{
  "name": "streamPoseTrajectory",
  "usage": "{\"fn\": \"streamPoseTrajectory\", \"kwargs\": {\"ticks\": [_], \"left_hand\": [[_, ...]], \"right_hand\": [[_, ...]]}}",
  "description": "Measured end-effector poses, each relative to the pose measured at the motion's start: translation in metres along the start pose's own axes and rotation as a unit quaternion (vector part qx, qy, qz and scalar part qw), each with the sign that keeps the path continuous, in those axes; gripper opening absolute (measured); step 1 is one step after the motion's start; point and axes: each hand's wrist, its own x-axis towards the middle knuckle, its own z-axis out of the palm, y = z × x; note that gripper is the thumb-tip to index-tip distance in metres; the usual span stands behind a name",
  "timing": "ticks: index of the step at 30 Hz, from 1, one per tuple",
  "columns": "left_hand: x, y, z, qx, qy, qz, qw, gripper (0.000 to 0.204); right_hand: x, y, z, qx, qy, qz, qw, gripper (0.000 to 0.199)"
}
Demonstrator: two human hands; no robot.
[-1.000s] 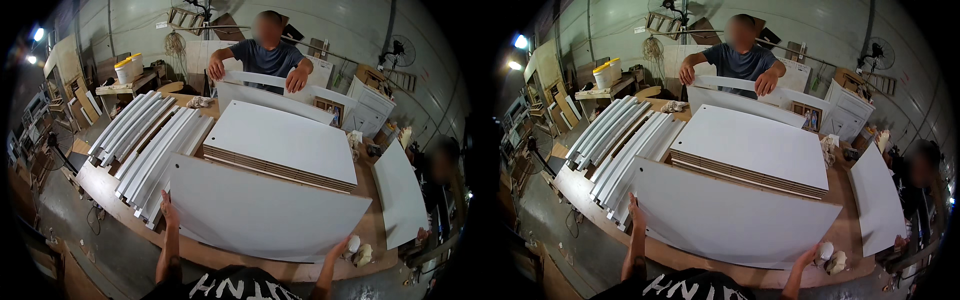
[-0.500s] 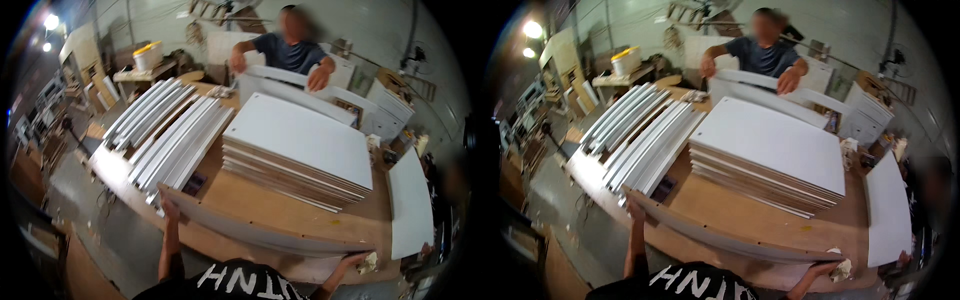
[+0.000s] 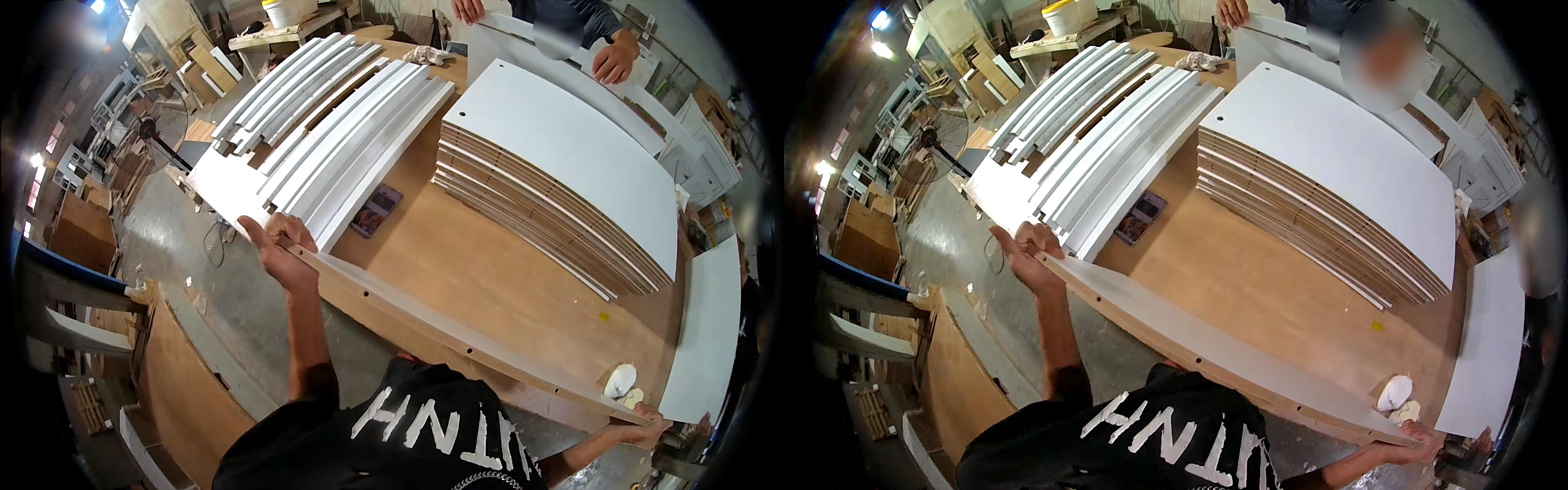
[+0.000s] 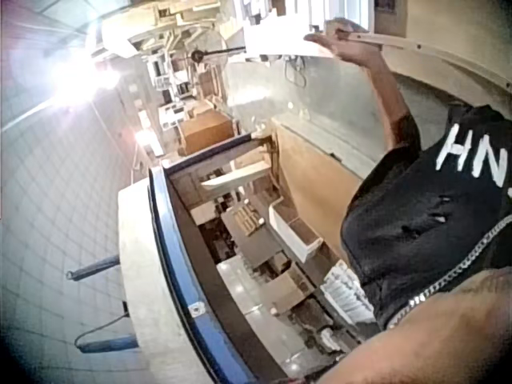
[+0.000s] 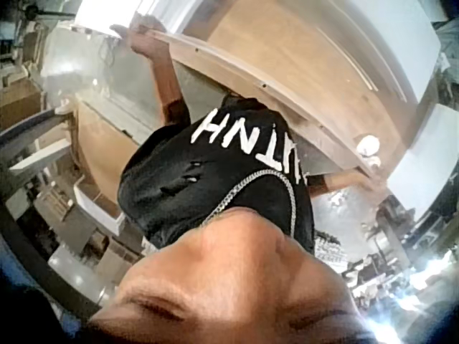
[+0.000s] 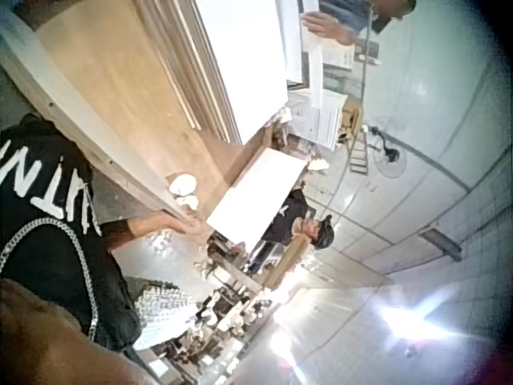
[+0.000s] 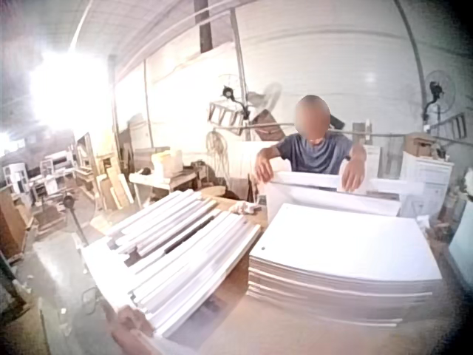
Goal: The person applies adhesive from a plastic bag onto the edges and holes of a wooden board, then picks up another wooden board and repeats the process.
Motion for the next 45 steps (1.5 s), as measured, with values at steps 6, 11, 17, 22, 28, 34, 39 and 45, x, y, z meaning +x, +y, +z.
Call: {"fn": "streamPoseTrajectory", "kwargs": {"ticks": [6, 11, 17, 22, 28, 34, 39, 45], "left_hand": [[0.019, 0.005, 0.024, 0.017, 0.021, -0.001, 1.0, 0.052], [0.035, -0.039, -0.005, 0.147, -0.024, -0.034, 0.988, 0.041], [0.033, -0.058, -0.01, 0.104, -0.06, 0.045, 0.992, 0.031], [0.026, -0.041, 0.005, 0.14, -0.093, 0.058, 0.984, 0.037], [0.031, -0.046, 0.01, 0.167, -0.111, 0.063, 0.978, 0.038], [0.035, -0.048, -0.002, 0.177, -0.138, 0.08, 0.971, 0.04], [0.039, -0.056, -0.013, 0.156, -0.121, 0.059, 0.979, 0.038], [0.036, -0.045, -0.002, 0.172, -0.156, 0.065, 0.97, 0.039]], "right_hand": [[0.024, 0.021, -0.018, -0.052, -0.027, 0.008, 0.998, 0.023], [0.012, 0.028, 0.019, 0.037, 0.009, 0.145, 0.989, 0.024], [0.006, 0.017, 0.024, 0.093, 0.017, 0.16, 0.982, 0.033], [0.011, 0.043, 0.004, 0.129, -0.011, 0.17, 0.977, 0.033], [0.014, 0.034, 0.017, 0.084, -0.005, 0.118, 0.989, 0.023], [0.021, 0.053, 0.008, 0.099, -0.004, 0.091, 0.991, 0.024], [0.021, 0.05, 0.004, 0.078, -0.023, 0.099, 0.992, 0.023], [0.02, 0.048, 0.005, 0.051, -0.008, 0.098, 0.994, 0.025]]}}
